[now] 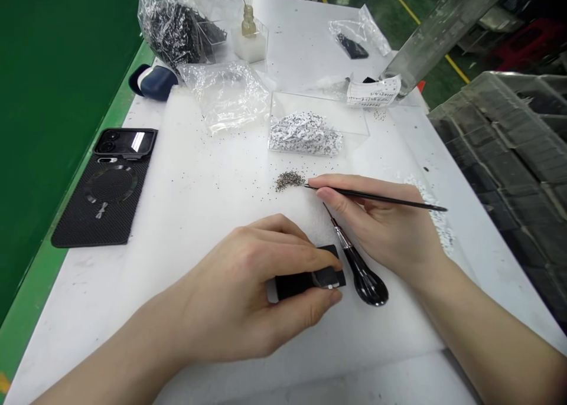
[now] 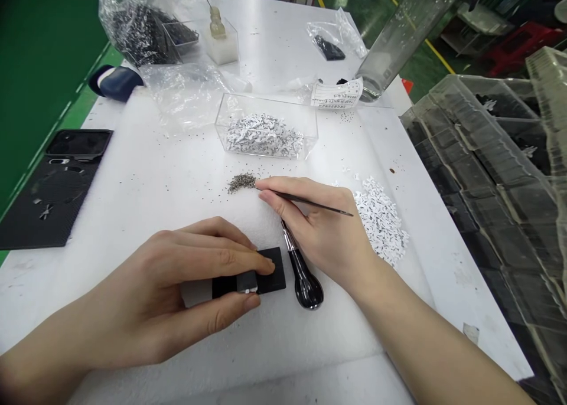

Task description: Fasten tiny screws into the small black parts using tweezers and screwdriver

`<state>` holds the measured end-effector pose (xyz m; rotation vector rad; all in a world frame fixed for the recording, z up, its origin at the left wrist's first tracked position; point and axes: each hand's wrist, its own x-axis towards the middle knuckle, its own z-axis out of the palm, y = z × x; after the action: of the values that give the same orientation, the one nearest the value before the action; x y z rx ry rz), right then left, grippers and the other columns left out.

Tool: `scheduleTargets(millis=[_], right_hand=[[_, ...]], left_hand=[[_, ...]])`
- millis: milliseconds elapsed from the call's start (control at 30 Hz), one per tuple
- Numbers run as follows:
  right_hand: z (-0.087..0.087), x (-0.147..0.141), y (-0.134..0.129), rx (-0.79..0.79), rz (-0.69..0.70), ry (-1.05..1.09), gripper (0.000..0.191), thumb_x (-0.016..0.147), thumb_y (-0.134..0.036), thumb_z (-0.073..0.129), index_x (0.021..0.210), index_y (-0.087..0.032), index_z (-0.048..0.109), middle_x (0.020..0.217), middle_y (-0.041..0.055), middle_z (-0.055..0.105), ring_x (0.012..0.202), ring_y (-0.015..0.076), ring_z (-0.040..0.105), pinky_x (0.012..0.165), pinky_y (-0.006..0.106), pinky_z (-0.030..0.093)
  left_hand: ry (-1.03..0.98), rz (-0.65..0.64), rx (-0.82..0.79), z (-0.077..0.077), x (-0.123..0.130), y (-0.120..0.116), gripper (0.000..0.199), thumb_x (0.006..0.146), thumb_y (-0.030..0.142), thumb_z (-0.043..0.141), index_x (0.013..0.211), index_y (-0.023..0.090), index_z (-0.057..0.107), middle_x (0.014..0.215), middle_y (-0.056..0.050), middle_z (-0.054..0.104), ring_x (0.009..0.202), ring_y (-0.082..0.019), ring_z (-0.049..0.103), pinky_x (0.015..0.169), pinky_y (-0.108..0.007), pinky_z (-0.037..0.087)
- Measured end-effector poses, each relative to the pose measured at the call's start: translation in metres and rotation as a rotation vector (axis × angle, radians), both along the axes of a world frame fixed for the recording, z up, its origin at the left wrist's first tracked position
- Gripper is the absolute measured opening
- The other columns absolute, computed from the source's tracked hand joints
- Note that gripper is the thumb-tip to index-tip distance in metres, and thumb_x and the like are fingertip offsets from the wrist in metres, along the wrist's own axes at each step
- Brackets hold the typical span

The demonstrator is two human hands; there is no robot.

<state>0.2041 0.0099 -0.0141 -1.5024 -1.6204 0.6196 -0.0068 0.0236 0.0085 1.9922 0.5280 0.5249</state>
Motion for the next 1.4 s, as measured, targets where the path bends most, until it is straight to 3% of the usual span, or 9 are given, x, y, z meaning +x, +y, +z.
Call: scheduleTargets(millis=[500, 767, 967, 1133, 1267, 1400], right_hand=[[-0.001, 0.002, 0.001, 0.029, 0.029, -0.006, 0.016, 0.091, -0.025, 0.073, 0.104, -0.026, 0.081, 0.106, -0.0050, 0.082, 0.099, 0.0119, 0.077, 0.089, 0.019, 0.062], [0.004, 0.000, -0.001, 0.027, 0.000, 0.003, 0.014, 0.090, -0.024, 0.074, 0.101, -0.027, 0.082, 0.101, -0.0050, 0.083, 0.094, 0.0116, 0.077, 0.087, 0.018, 0.062], [0.018, 0.007, -0.009, 0.064, -0.084, 0.102, 0.010, 0.088, -0.027, 0.078, 0.096, -0.031, 0.082, 0.099, -0.0052, 0.083, 0.087, 0.0118, 0.078, 0.078, 0.019, 0.063], [0.027, 0.021, -0.019, 0.122, 0.103, 0.236, 0.014, 0.091, -0.022, 0.075, 0.098, -0.031, 0.082, 0.095, -0.0032, 0.083, 0.082, 0.0131, 0.078, 0.075, 0.022, 0.064], [0.022, 0.027, -0.021, 0.118, 0.296, 0.358, 0.014, 0.093, -0.019, 0.071, 0.101, -0.025, 0.080, 0.099, 0.0023, 0.082, 0.096, 0.0211, 0.078, 0.088, 0.034, 0.065], [0.016, 0.025, -0.020, 0.079, 0.445, 0.414, 0.015, 0.095, -0.019, 0.068, 0.105, -0.025, 0.077, 0.101, 0.0042, 0.081, 0.095, 0.0230, 0.078, 0.089, 0.042, 0.065]], left_hand=[[-0.015, -0.007, 0.003, -0.002, 0.001, 0.001, 0.019, 0.094, 0.014, 0.065, 0.109, 0.010, 0.076, 0.096, -0.004, 0.080, 0.093, -0.013, 0.070, 0.098, -0.021, 0.051], [-0.039, -0.016, 0.029, -0.003, 0.000, 0.001, 0.021, 0.095, 0.015, 0.065, 0.112, 0.009, 0.076, 0.095, -0.003, 0.079, 0.092, -0.013, 0.070, 0.094, -0.022, 0.053], [-0.079, 0.000, 0.087, -0.005, 0.000, -0.002, 0.023, 0.094, 0.012, 0.065, 0.114, 0.007, 0.075, 0.093, -0.003, 0.079, 0.090, -0.013, 0.071, 0.095, -0.023, 0.054], [-0.127, 0.113, 0.188, -0.011, 0.000, -0.002, 0.025, 0.093, 0.012, 0.065, 0.116, 0.006, 0.073, 0.095, -0.006, 0.079, 0.094, -0.014, 0.070, 0.097, -0.023, 0.054], [-0.068, 0.206, 0.222, -0.012, 0.000, -0.003, 0.025, 0.093, 0.015, 0.066, 0.117, 0.011, 0.074, 0.098, -0.004, 0.079, 0.096, -0.015, 0.068, 0.089, -0.024, 0.056], [-0.041, 0.226, 0.176, -0.010, 0.001, -0.005, 0.018, 0.094, 0.017, 0.066, 0.108, 0.014, 0.076, 0.094, -0.004, 0.078, 0.095, -0.016, 0.068, 0.082, -0.024, 0.057]])
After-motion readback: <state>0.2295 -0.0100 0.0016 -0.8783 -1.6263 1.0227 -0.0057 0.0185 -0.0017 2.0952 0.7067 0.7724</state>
